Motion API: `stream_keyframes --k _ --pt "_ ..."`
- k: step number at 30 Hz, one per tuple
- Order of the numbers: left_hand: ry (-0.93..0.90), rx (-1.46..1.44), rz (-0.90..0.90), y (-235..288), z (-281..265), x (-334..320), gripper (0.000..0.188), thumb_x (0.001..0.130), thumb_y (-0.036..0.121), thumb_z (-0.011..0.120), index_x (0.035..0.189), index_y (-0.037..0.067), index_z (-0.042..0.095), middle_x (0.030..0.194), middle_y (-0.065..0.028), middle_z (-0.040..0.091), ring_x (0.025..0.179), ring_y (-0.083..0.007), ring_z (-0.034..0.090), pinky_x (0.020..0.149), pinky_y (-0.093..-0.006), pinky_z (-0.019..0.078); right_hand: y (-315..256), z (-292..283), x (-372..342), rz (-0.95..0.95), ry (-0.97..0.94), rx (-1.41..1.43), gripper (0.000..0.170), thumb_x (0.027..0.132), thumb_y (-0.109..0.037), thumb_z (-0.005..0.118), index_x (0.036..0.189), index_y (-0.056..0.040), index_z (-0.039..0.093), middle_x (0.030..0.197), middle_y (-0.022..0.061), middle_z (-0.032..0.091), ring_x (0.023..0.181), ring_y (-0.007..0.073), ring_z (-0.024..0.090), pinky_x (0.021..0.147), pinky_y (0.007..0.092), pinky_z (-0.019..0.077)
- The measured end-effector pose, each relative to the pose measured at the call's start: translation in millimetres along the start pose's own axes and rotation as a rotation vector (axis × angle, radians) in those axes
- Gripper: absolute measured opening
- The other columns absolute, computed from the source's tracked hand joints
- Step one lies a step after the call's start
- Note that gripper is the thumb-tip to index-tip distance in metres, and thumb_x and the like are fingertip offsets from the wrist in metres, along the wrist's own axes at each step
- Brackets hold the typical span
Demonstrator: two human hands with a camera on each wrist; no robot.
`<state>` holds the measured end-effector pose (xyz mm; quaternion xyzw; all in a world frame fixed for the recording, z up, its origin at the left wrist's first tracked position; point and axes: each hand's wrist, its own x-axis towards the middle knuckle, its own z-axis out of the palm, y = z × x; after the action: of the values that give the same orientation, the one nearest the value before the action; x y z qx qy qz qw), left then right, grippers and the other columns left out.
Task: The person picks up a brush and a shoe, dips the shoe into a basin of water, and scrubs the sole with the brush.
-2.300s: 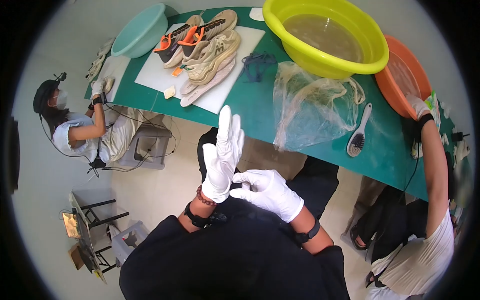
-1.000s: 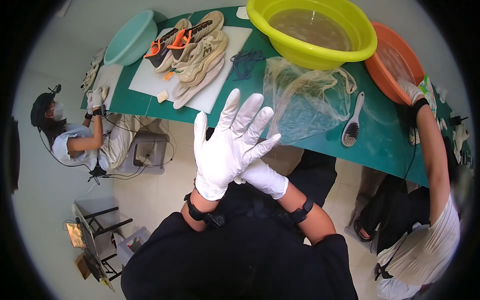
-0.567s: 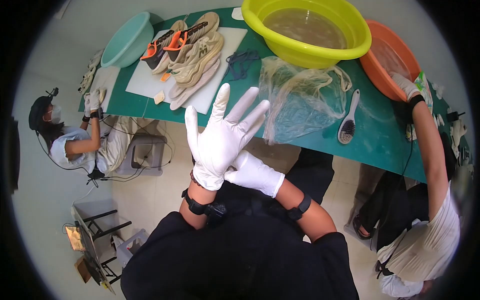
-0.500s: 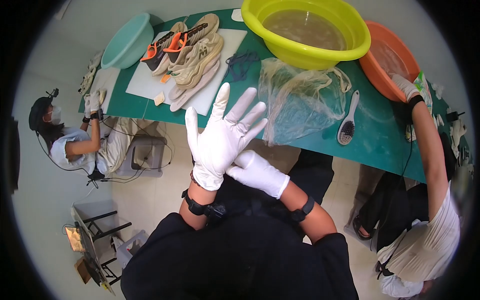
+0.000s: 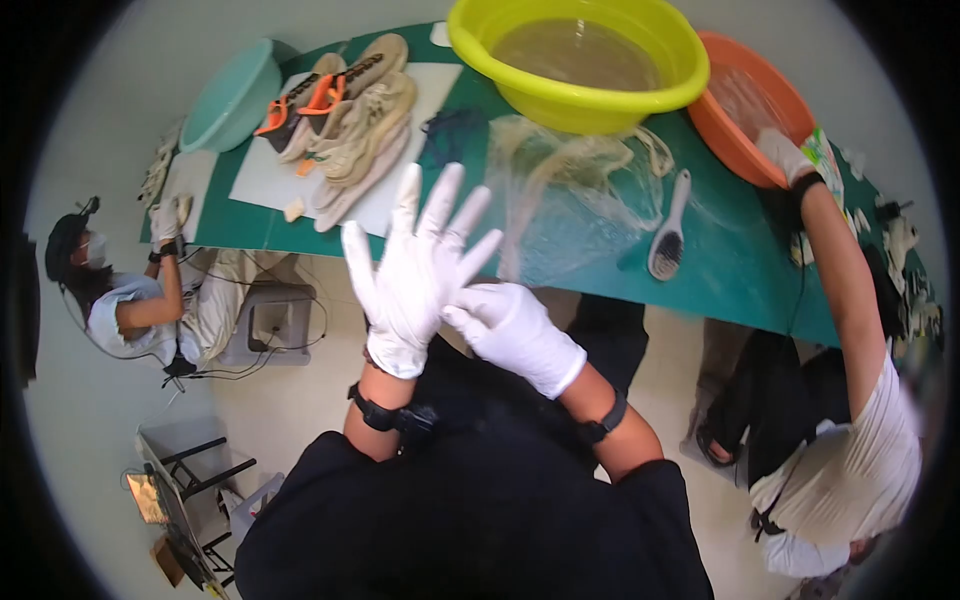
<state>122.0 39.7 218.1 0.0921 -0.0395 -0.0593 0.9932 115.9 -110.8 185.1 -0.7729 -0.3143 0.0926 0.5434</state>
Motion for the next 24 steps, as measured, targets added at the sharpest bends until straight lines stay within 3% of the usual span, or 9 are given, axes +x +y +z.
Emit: stream_keyframes --k 5,6,9,11,13,16,19,22,24 --pt "0.026 0.416 0.082 -10 1 -2 0.096 0.093 0.085 0.027 0.166 0.024 0.017 0.17 -0.0124 0.023 0.151 -0.04 0.029 0.12 -0.0616 0.0216 4 -3 -2 -0.001 -0.145 0.021 0.019 0.095 -0.021 0.065 0.088 -0.0037 0.069 0.076 0.0173 0.067 0.072 0.0359 0.067 0.067 0.0414 0.053" --pt "-0.006 0.483 0.083 -11 1 -3 0.097 0.092 0.086 0.027 0.166 0.024 0.016 0.169 -0.0128 0.024 0.15 -0.0396 0.031 0.119 -0.0612 0.0236 2 -10 0 0.18 -0.258 0.137 0.019 0.097 -0.021 0.065 0.097 -0.0036 0.071 0.078 0.0109 0.07 0.074 0.0252 0.07 0.071 0.0377 0.0536" --pt "-0.052 0.607 0.082 -6 7 -5 0.103 0.091 0.085 0.037 0.166 0.019 0.014 0.164 -0.019 0.03 0.141 -0.0398 0.044 0.117 -0.0577 0.0339 27 -4 -2 0.286 -0.108 0.581 0.024 0.099 -0.025 0.067 0.109 -0.0035 0.072 0.101 0.007 0.072 0.097 0.0165 0.068 0.088 0.0332 0.0519" --pt "-0.122 0.647 0.089 5 7 -3 0.104 0.091 0.081 0.045 0.166 0.015 0.015 0.163 -0.0217 0.031 0.138 -0.0403 0.048 0.117 -0.0555 0.0367 34 -24 4 0.086 -0.072 0.719 0.055 0.101 -0.043 0.063 0.139 -0.0031 0.06 0.138 0.0128 0.061 0.131 0.0209 0.054 0.116 0.0377 0.0355" --pt "-0.156 0.957 0.23 17 -9 1 0.085 0.098 0.054 0.059 0.161 0.007 0.028 0.157 -0.0226 0.042 0.14 -0.0371 0.049 0.12 -0.0482 0.0344 39 -37 2 0.134 0.093 1.086 0.067 0.102 -0.046 0.058 0.152 -0.0033 0.046 0.144 0.0184 0.057 0.135 0.0271 0.054 0.119 0.0426 0.0352" --pt "-0.202 1.976 0.37 50 -12 -6 0.059 0.097 0.023 0.066 0.151 0.004 0.049 0.154 -0.0158 0.049 0.141 -0.0314 0.049 0.119 -0.0401 0.0352 42 -80 -7 0.062 0.259 1.193 0.068 0.103 -0.045 0.053 0.156 -0.0043 0.039 0.15 0.0224 0.052 0.137 0.0337 0.053 0.12 0.0449 0.0351" --pt "-0.037 2.029 0.371 62 -38 -11 0.059 0.096 0.016 0.068 0.151 0.005 0.049 0.15 -0.0162 0.054 0.139 -0.0309 0.051 0.117 -0.0402 0.0375 59 -118 -28 0.128 0.452 0.59 0.061 0.099 -0.024 0.065 0.153 -0.0062 0.044 0.145 0.0204 0.057 0.134 0.0336 0.055 0.116 0.0447 0.0396" --pt "0.123 1.941 0.376 69 -59 -12 0.052 0.098 0.012 0.065 0.148 0.004 0.051 0.146 -0.0162 0.057 0.134 -0.0297 0.055 0.114 -0.0388 0.0408 66 -141 -46 0.098 0.693 -0.718 0.06 0.088 -0.01 0.072 0.145 -0.0106 0.054 0.145 0.0183 0.055 0.134 0.0376 0.052 0.114 0.0435 0.0412" --pt "0.16 1.912 0.374 63 -61 -8 0.049 0.098 0.008 0.062 0.146 0.003 0.052 0.144 -0.0164 0.058 0.132 -0.0288 0.056 0.113 -0.0384 0.0422 78 -153 -56 0.203 0.755 -0.865 0.067 0.087 -0.018 0.075 0.148 -0.0087 0.051 0.148 0.0215 0.05 0.138 0.0399 0.045 0.115 0.046 0.0399"
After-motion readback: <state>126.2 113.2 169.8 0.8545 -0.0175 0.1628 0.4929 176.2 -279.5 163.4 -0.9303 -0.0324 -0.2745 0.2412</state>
